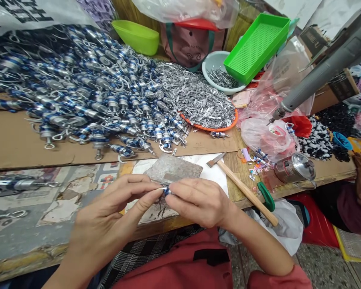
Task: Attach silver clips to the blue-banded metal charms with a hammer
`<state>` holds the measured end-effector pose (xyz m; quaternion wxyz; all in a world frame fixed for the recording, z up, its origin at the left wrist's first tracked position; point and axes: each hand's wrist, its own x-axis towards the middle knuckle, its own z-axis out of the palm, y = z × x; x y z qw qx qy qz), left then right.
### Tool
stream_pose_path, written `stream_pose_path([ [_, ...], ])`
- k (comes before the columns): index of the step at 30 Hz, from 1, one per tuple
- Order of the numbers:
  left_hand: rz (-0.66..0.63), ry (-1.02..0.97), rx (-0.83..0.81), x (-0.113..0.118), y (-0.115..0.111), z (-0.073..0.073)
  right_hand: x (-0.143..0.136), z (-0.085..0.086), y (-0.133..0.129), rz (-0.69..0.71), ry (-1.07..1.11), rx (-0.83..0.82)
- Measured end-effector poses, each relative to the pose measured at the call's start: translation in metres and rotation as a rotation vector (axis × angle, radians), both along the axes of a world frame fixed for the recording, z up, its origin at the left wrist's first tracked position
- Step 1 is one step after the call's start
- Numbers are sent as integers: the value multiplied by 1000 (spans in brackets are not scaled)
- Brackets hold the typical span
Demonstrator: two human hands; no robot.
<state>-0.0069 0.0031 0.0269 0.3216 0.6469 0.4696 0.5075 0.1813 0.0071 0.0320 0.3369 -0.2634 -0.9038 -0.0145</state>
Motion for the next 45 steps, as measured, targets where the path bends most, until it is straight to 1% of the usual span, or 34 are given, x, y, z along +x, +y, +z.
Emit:
stream_pose_path([
  [2, -18, 18, 25, -2, 0, 0, -1, 0, 0, -8, 17, -6],
  [4, -51, -11, -40, -3, -2, -2, -2, -2, -2, -12, 63, -43],
  [5, -60, -53, -115, -3, -4, -4, -3, -3, -4, -17, 88, -75],
  [7, -57, -200, -327, -1, -9, -7, -3, -4, -7, -50, 135, -163],
  [9, -22, -380, -515, 4, -13, -10, -3, -1, -8, -84, 167, -271],
  [10, 2, -448, -581, 7, -14, -10, -3, 1, -6, -85, 175, -333],
  [12, 39, -512, -637, 13, -15, -11, -1, 5, 6, -88, 192, -443],
  [13, 48, -520, -644, 15, -15, -10, -1, 6, 17, -123, 202, -479],
  [15, 46, -513, -647, 18, -13, -11, -3, 4, 44, -283, 181, -507],
  [16, 35, -506, -651, 19, -13, -11, -5, 2, 60, -392, 138, -507],
  [17, 22, -496, -659, 19, -12, -11, -8, -1, 74, -480, 44, -523],
  [18, 10, -486, -671, 19, -11, -12, -12, -4, 87, -542, -76, -537],
  [20, -6, -471, -691, 18, -10, -14, -22, -8, 106, -610, -294, -555],
  [22, -1, -475, -713, 17, -9, -16, -30, -8, 113, -646, -416, -552],
  [24, 13, -500, -735, 16, -8, -16, -32, -5, 113, -670, -455, -554],
  [26, 24, -536, -747, 16, -7, -15, -27, -3, 113, -677, -489, -559],
  [29, 17, -573, -746, 15, -6, -13, -12, -3, 115, -656, -503, -578],
  [32, 16, -567, -748, 14, -5, -13, 3, -2, 112, -626, -460, -591],
  [34, 12, -558, -752, 13, -4, -14, 8, 2, 100, -584, -362, -595],
  [36, -1, -557, -760, 12, -3, -15, 10, 8, 80, -439, -170, -587],
  [38, -7, -557, -765, 12, -3, -16, 9, 13, 57, -212, 10, -512],
  [39, -7, -557, -765, 11, -2, -17, 8, 14, 47, -113, 57, -448],
  [40, -8, -558, -762, 11, -2, -19, 6, 14, 39, -50, 65, -376],
  [42, -14, -563, -753, 10, -1, -22, 1, 12, 28, -18, 32, -255],
  [45, -27, -574, -743, 10, -1, -26, -6, 8, 21, -49, -50, -144],
])
